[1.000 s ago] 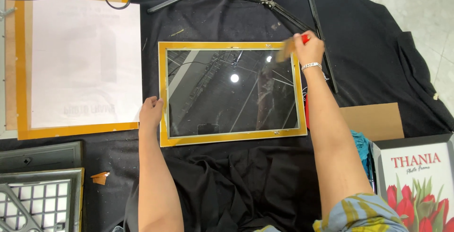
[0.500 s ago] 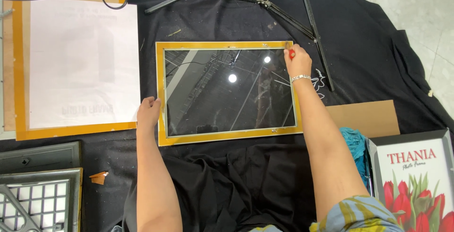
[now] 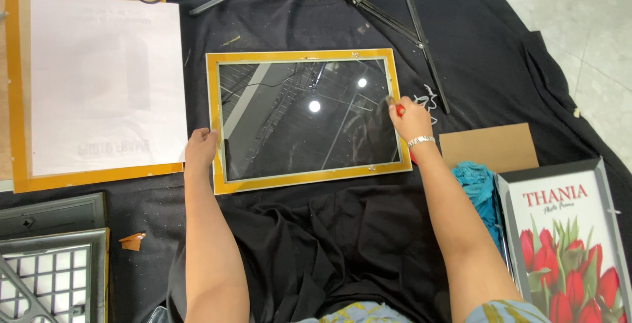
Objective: Disassembling a picture frame by removing the string, backing, and paper, then cleaning the glass with a brush.
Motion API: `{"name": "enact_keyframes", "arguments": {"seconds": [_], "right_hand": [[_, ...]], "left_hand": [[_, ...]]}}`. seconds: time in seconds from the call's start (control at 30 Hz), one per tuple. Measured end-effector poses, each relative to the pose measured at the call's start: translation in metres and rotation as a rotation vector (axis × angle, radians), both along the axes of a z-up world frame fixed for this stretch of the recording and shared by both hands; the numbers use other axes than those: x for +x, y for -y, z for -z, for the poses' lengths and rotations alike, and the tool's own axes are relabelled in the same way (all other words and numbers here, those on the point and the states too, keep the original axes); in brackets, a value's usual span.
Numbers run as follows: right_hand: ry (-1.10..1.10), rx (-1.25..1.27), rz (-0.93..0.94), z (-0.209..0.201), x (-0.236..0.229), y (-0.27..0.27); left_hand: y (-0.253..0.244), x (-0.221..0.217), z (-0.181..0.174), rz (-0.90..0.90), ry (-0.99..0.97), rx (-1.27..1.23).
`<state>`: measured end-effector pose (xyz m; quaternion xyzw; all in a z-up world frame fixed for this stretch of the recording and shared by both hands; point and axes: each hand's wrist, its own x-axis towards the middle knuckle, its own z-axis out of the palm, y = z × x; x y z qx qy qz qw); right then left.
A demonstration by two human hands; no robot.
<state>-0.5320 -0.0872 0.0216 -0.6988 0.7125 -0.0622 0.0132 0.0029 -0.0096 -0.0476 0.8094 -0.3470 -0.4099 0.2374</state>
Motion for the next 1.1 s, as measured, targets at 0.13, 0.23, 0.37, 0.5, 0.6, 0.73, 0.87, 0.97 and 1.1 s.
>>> {"name": "enact_keyframes", "arguments": {"seconds": [0.13, 0.23, 0.37, 0.5, 0.6, 0.73, 0.87, 0.97, 1.1], "right_hand": [[0.048, 0.197, 0.055, -0.040, -0.005, -0.043], [-0.049, 0.362, 0.083, -0.047, -0.023, -0.054], [-0.168, 0.296, 0.172, -0.029, -0.036, -0.044], [0.045, 0.229, 0.042, -0.067, -0.007, -0.066], [-0.061, 0.392, 0.134, -0.062, -0.011, -0.058], [-0.276, 0.362, 0.182, -0.054, -0.015, -0.048], [-0.172, 0.408, 0.149, -0.041, -0.009, -0.054], [-0.166, 0.390, 0.111, -0.040, 0.038, -0.061], [-0.150, 0.360, -0.036, -0.032, 0.136, -0.076]], "left_hand": [[-0.002, -0.004, -0.013, 0.009, 0.001, -0.004], [-0.003, -0.006, -0.018, 0.005, -0.017, 0.002], [-0.003, -0.006, -0.013, -0.010, -0.017, 0.004], [-0.001, -0.002, -0.005, -0.018, -0.016, 0.001], [0.001, 0.003, 0.002, -0.006, -0.008, 0.000], [0.000, 0.002, -0.007, -0.024, -0.011, -0.035], [-0.002, -0.002, -0.028, -0.027, -0.015, -0.049], [-0.004, -0.005, -0.042, -0.067, -0.043, -0.092], [-0.005, -0.003, -0.035, -0.114, -0.072, -0.134]]}}
